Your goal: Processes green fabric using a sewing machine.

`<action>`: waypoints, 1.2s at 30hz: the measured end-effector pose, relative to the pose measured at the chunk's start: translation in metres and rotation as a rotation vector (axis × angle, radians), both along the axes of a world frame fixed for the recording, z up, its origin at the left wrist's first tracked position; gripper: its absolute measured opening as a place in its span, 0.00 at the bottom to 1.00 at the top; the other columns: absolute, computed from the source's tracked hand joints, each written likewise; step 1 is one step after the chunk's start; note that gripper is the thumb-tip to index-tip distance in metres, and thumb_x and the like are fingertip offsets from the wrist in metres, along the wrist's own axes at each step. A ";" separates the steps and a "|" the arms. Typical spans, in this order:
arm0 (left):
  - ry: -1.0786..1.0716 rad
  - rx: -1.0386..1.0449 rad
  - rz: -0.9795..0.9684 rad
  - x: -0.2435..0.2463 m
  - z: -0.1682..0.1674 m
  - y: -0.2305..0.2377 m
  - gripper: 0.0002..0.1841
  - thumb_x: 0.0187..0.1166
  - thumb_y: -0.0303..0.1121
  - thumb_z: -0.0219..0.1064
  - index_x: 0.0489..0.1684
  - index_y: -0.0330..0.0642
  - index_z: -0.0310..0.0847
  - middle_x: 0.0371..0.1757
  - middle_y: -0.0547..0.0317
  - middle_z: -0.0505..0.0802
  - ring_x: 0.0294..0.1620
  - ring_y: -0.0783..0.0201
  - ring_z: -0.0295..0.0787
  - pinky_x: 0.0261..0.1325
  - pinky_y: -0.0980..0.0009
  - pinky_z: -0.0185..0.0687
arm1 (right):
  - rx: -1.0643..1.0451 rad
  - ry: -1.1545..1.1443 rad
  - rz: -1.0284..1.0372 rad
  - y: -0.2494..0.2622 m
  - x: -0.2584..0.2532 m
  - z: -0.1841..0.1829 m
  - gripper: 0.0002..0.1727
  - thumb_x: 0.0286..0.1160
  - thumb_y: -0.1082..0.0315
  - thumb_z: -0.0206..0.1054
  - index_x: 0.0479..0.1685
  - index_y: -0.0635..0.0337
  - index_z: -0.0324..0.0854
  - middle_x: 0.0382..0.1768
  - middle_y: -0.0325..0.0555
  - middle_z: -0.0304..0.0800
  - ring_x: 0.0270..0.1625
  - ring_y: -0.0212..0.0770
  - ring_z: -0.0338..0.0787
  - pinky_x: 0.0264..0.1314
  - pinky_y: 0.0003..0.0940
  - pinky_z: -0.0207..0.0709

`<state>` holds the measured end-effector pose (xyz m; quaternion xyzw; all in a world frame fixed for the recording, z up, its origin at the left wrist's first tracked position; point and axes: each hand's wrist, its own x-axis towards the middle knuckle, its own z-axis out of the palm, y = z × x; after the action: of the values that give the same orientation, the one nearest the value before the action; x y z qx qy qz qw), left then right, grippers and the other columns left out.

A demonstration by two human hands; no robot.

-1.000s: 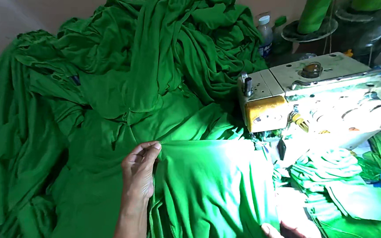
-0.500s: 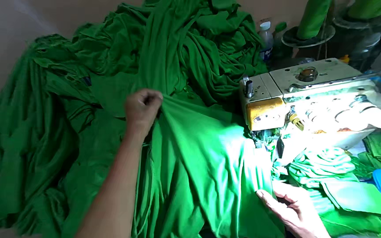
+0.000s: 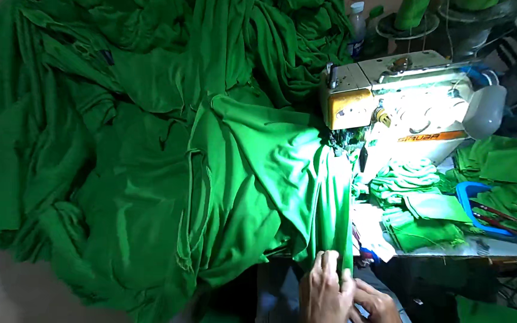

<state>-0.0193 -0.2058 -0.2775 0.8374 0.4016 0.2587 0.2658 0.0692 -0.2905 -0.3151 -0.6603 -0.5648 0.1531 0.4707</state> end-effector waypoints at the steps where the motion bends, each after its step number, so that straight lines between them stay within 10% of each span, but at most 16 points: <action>1: -0.023 0.005 0.040 -0.005 -0.006 -0.002 0.09 0.67 0.27 0.69 0.38 0.29 0.88 0.33 0.45 0.92 0.26 0.54 0.90 0.29 0.59 0.86 | 0.003 0.023 0.007 -0.003 -0.002 -0.002 0.06 0.60 0.79 0.71 0.32 0.73 0.92 0.34 0.60 0.94 0.37 0.48 0.94 0.46 0.34 0.87; 6: -0.226 0.061 0.064 -0.040 -0.012 -0.008 0.07 0.66 0.21 0.67 0.35 0.28 0.89 0.36 0.46 0.94 0.38 0.63 0.93 0.46 0.74 0.87 | 0.123 0.156 0.006 -0.013 -0.003 -0.005 0.09 0.72 0.72 0.70 0.39 0.71 0.93 0.37 0.54 0.95 0.44 0.29 0.92 0.57 0.16 0.80; 12: -0.405 0.283 -0.155 -0.066 -0.009 -0.032 0.01 0.81 0.30 0.67 0.42 0.45 0.83 0.44 0.60 0.88 0.51 0.72 0.84 0.60 0.82 0.77 | 0.021 0.794 -0.057 -0.029 -0.017 0.028 0.33 0.62 0.87 0.68 0.71 0.68 0.64 0.31 0.23 0.93 0.30 0.19 0.91 0.39 0.19 0.87; 18: -0.341 0.456 -0.276 -0.065 -0.040 -0.032 0.02 0.82 0.32 0.67 0.42 0.48 0.86 0.41 0.64 0.88 0.48 0.70 0.83 0.62 0.79 0.72 | -0.037 0.811 -0.041 -0.040 -0.019 0.024 0.11 0.70 0.83 0.63 0.44 0.60 0.85 0.30 0.23 0.94 0.32 0.19 0.92 0.40 0.20 0.89; 28: -0.417 0.288 -0.203 -0.059 -0.046 -0.035 0.06 0.84 0.39 0.65 0.46 0.50 0.77 0.47 0.62 0.84 0.51 0.71 0.82 0.58 0.81 0.76 | -0.029 0.839 0.004 -0.041 -0.015 0.020 0.13 0.72 0.84 0.60 0.47 0.62 0.87 0.34 0.25 0.96 0.37 0.20 0.93 0.46 0.20 0.89; 36: -0.444 0.264 -0.219 -0.050 -0.048 -0.025 0.05 0.81 0.39 0.70 0.44 0.53 0.88 0.52 0.63 0.86 0.59 0.72 0.81 0.66 0.79 0.73 | -0.051 0.910 0.025 -0.040 -0.014 0.022 0.15 0.75 0.85 0.57 0.49 0.62 0.87 0.37 0.28 0.97 0.39 0.24 0.96 0.48 0.24 0.92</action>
<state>-0.0695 -0.2310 -0.3253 0.8260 0.2036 0.4557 0.2620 0.0555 -0.3310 -0.2926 -0.5302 -0.3046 0.4472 0.6528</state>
